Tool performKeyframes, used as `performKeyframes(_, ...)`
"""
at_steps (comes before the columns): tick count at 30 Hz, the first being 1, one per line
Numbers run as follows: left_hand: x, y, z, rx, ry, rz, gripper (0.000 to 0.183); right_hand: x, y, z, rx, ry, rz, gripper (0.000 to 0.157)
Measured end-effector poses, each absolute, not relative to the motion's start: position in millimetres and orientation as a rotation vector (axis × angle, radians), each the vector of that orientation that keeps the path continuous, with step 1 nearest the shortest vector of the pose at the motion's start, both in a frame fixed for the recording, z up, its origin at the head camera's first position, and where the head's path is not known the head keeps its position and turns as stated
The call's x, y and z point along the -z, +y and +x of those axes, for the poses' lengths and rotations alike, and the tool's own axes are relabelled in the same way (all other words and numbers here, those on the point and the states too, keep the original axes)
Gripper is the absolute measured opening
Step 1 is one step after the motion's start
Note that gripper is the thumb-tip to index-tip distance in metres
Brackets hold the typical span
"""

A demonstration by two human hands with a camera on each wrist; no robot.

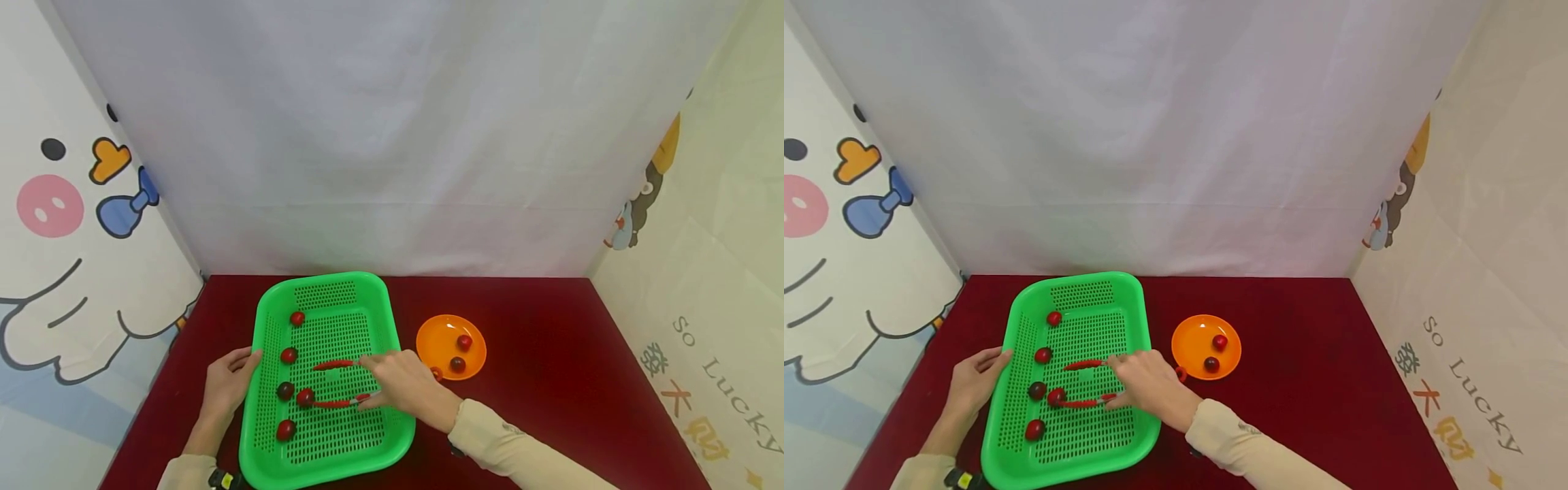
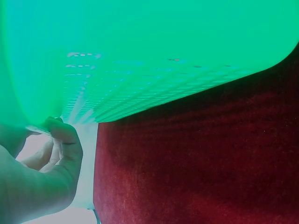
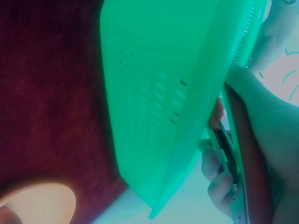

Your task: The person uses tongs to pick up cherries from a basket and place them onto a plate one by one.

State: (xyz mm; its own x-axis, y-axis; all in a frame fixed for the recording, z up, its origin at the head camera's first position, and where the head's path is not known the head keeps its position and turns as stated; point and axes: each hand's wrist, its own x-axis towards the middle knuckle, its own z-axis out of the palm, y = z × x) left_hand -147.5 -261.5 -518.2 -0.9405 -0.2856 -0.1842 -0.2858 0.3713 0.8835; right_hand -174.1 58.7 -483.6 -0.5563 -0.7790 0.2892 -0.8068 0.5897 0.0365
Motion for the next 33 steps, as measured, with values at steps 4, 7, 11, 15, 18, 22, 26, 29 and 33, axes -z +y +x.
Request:
performKeyframes(4, 518, -261, -147, -1.669, 2.607, -0.544, 0.056, 485, 55, -173, -0.148, -2.557, 1.319, 0.058)
performKeyframes(7, 518, -260, -147, -1.667, 2.611, -0.549, 0.056, 486, 53, -173, -0.139, -2.573, 1.324, 0.057)
performKeyframes(11, 518, -260, -147, -1.67, 2.619, -0.549, 0.055, 486, 50, -172, -0.105, -2.608, 1.324, 0.056)
performKeyframes(15, 518, -260, -148, -1.67, 2.619, -0.545, 0.056, 488, 46, -170, -0.054, -2.621, 1.327, 0.056)
performKeyframes(18, 519, -261, -148, -1.658, 2.614, -0.545, 0.058, 489, 43, -169, -0.043, -2.619, 1.342, 0.055)
performKeyframes(22, 521, -263, -148, -1.642, 2.613, -0.545, 0.061, 490, 38, -169, -0.011, -2.623, 1.355, 0.053)
performKeyframes(26, 521, -263, -148, -1.638, 2.618, -0.547, 0.061, 492, 34, -170, 0.047, -2.63, 1.36, 0.052)
performKeyframes(29, 521, -262, -148, -1.639, 2.621, -0.544, 0.06, 493, 33, -170, 0.074, -2.639, 1.36, 0.051)
performKeyframes(33, 521, -262, -148, -1.636, 2.622, -0.542, 0.061, 493, 32, -169, 0.109, -2.634, 1.36, 0.051)
